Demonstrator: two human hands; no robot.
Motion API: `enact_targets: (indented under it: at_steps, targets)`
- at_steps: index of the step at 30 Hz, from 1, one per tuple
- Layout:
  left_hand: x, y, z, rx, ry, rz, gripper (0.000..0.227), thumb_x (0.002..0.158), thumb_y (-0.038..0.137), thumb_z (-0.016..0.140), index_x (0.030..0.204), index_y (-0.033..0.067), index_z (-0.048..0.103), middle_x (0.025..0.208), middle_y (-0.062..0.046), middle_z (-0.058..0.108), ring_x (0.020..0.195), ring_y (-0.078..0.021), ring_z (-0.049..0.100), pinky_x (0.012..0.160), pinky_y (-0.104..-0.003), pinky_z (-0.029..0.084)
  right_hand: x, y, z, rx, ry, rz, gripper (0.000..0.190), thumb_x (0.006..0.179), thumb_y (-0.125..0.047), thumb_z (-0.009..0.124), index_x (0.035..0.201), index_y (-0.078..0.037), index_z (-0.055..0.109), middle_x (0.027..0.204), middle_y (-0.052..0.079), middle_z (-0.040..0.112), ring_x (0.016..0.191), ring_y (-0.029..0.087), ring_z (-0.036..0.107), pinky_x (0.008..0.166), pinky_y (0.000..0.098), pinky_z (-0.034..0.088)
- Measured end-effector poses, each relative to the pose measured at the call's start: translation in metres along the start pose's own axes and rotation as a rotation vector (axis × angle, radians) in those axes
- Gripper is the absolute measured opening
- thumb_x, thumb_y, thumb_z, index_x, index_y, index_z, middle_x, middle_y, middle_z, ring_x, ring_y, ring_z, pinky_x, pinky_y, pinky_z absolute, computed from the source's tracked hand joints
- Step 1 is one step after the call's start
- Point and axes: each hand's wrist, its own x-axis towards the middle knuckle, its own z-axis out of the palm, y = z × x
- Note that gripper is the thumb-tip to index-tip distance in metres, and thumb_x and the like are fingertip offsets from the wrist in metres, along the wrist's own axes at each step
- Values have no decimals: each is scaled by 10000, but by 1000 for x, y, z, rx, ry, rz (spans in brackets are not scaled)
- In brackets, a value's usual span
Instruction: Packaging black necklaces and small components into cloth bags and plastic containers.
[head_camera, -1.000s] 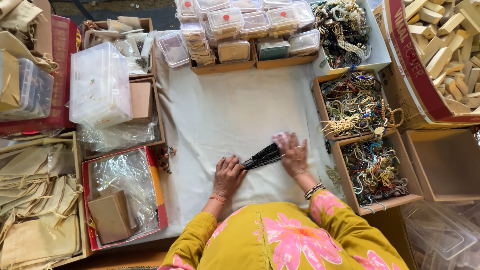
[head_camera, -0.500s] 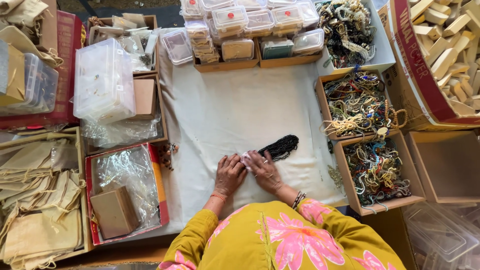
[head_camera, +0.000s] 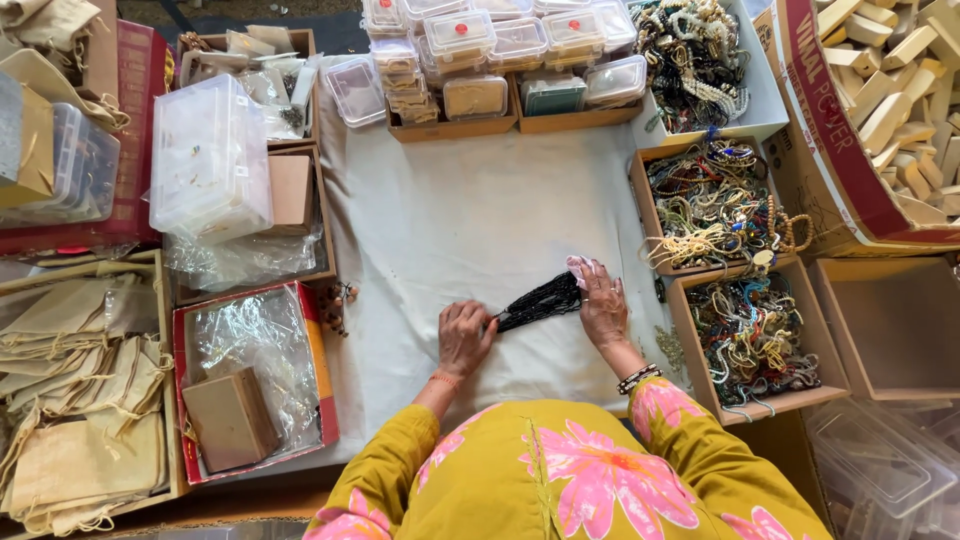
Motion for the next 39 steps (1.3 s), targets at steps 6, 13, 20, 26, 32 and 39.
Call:
enact_targets:
  at_steps: [6, 13, 20, 26, 32, 39]
  targets:
    - [22, 12, 13, 41, 3, 15, 132, 796, 227, 783, 852, 134, 708, 1081, -42, 670, 1201, -253, 560, 1076, -450, 353, 3, -5, -14, -18, -3, -26, 501, 962, -150, 605, 1453, -204, 524, 1495, 75, 542, 1325, 307, 557, 1125, 534, 403]
    - [4, 5, -3, 100, 39, 12, 137, 863, 219, 730, 937, 119, 674, 1161, -62, 636, 1238, -256, 540, 1106, -484, 328, -2, -7, -21, 102, 66, -16, 465, 945, -88, 612, 1400, -181, 580, 1389, 102, 621, 1263, 328, 602, 1072, 491, 460]
    - [-10, 2, -19, 104, 59, 193, 393, 800, 291, 748, 1133, 84, 715, 1311, -114, 618, 1312, -276, 495, 1099, -538, 301, -1, -91, -45, 366, 181, -123, 320, 992, -10, 575, 1285, -122, 641, 1257, 94, 689, 1175, 307, 661, 1004, 418, 541]
    - [-16, -8, -4, 82, 103, 167, 176, 880, 272, 752, 995, 142, 724, 1240, -60, 682, 1268, -247, 585, 1126, -499, 361, -25, -127, -25, 282, 29, -542, 395, 921, -46, 580, 1309, -109, 619, 1372, 103, 617, 1294, 308, 586, 1087, 478, 447]
    - [-13, -6, -9, 81, 117, 174, 169, 841, 234, 769, 988, 153, 746, 1189, -53, 685, 1234, -241, 595, 1114, -486, 370, -2, -49, -15, -17, 69, -349, 502, 912, -72, 597, 1405, -167, 580, 1385, 39, 629, 1310, 255, 579, 1142, 556, 341]
    - [-14, -9, -6, 52, 108, 168, 160, 836, 224, 758, 982, 157, 750, 1182, -46, 682, 1232, -228, 596, 1109, -487, 367, 17, -26, -18, 142, 60, 77, 375, 944, -87, 608, 1319, -95, 625, 1351, 148, 634, 1174, 344, 624, 957, 440, 520]
